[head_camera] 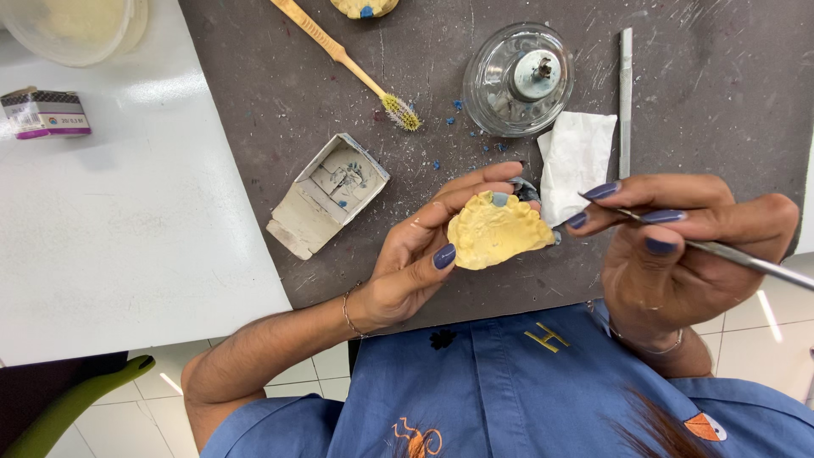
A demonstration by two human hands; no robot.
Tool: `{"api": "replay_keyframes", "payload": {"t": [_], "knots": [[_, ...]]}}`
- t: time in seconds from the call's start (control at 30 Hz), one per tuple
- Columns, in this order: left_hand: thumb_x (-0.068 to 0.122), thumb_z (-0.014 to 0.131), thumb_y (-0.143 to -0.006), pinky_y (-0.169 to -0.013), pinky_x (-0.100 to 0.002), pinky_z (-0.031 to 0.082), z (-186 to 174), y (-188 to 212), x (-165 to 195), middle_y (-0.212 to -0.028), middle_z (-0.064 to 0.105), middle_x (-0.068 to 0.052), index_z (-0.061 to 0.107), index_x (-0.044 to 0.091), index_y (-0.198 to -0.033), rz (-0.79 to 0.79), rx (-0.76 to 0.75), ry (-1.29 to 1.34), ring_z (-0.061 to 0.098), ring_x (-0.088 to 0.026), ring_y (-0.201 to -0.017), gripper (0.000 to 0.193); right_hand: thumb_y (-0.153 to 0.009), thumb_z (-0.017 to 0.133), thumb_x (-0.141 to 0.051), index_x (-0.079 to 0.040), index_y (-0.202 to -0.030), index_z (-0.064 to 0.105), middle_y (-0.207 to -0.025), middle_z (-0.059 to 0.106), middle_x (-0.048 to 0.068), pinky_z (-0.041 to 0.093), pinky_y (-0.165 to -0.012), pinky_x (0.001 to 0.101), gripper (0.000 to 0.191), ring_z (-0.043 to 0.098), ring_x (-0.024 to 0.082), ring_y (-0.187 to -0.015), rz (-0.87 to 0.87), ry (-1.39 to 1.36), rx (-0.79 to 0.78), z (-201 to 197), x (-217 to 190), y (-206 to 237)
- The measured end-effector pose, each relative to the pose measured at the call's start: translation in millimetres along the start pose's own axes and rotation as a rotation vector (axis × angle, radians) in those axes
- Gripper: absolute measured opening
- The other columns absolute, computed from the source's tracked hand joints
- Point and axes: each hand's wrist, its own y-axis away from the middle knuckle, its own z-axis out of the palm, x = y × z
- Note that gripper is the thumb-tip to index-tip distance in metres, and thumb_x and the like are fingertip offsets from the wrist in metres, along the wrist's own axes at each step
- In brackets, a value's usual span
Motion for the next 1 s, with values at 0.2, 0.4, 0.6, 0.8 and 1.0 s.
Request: {"api": "replay_keyframes", "payload": {"t": [0.2,0.4,0.6,0.8,1.0], "knots": [[0.032,0.068,-0.109,-0.132,-0.044,0.037,-5.4,0.4,1.6,-0.166,0.033,-0.027,0.029,0.001,-0.162,-0.062,-0.064,0.226,0.039,-0.033,-0.154,0.073,-0.114,0.030,-0.052,0.004,-0.126,0.030,-0.092,0.062,0.025,0.064,-0.062,0.0297,0.057,0.072,0.025,-0.068,0.077,0.121,0.075,-18.6,3.5,38.8],[0.030,0.067,-0.107,-0.118,-0.043,0.049,-6.4,-3.8,8.7,-0.168,0.025,-0.027,0.021,0.007,-0.169,-0.129,-0.121,0.407,0.048,-0.046,-0.141,0.080,-0.107,0.030,-0.053,0.008,-0.090,0.041,-0.073,0.061,0.024,0.052,-0.042,0.0359,0.064,0.061,0.030,-0.048,0.026,0.177,-0.054,26.1,-43.2,-50.1],[0.036,0.069,-0.105,-0.116,-0.044,0.049,-3.7,-5.8,12.4,-0.170,0.024,-0.028,0.017,0.008,-0.169,-0.160,-0.115,0.362,0.049,-0.047,-0.138,0.086,-0.112,0.030,-0.056,0.002,-0.093,0.049,-0.084,0.067,0.021,0.058,-0.052,0.0307,0.064,0.069,0.026,-0.060,0.125,0.061,-0.401,5.1,-45.8,-52.2],[0.054,0.075,-0.097,-0.125,-0.048,0.044,-4.0,-2.6,9.2,-0.159,0.039,-0.031,0.025,0.007,-0.167,-0.172,-0.111,0.293,0.045,-0.043,-0.147,0.099,-0.106,0.041,-0.053,-0.001,-0.090,0.035,-0.077,0.063,0.025,0.062,-0.047,0.0387,0.054,0.066,0.029,-0.051,-0.006,0.165,0.099,-40.4,14.0,51.9],[0.054,0.073,-0.097,-0.129,-0.048,0.039,-6.9,-0.2,6.5,-0.161,0.040,-0.028,0.028,0.009,-0.164,-0.169,-0.100,0.245,0.043,-0.041,-0.149,0.093,-0.112,0.038,-0.054,0.003,-0.106,0.041,-0.086,0.064,0.027,0.065,-0.063,0.0375,0.057,0.070,0.029,-0.064,0.081,0.052,-0.041,-30.1,1.4,36.6]]}}
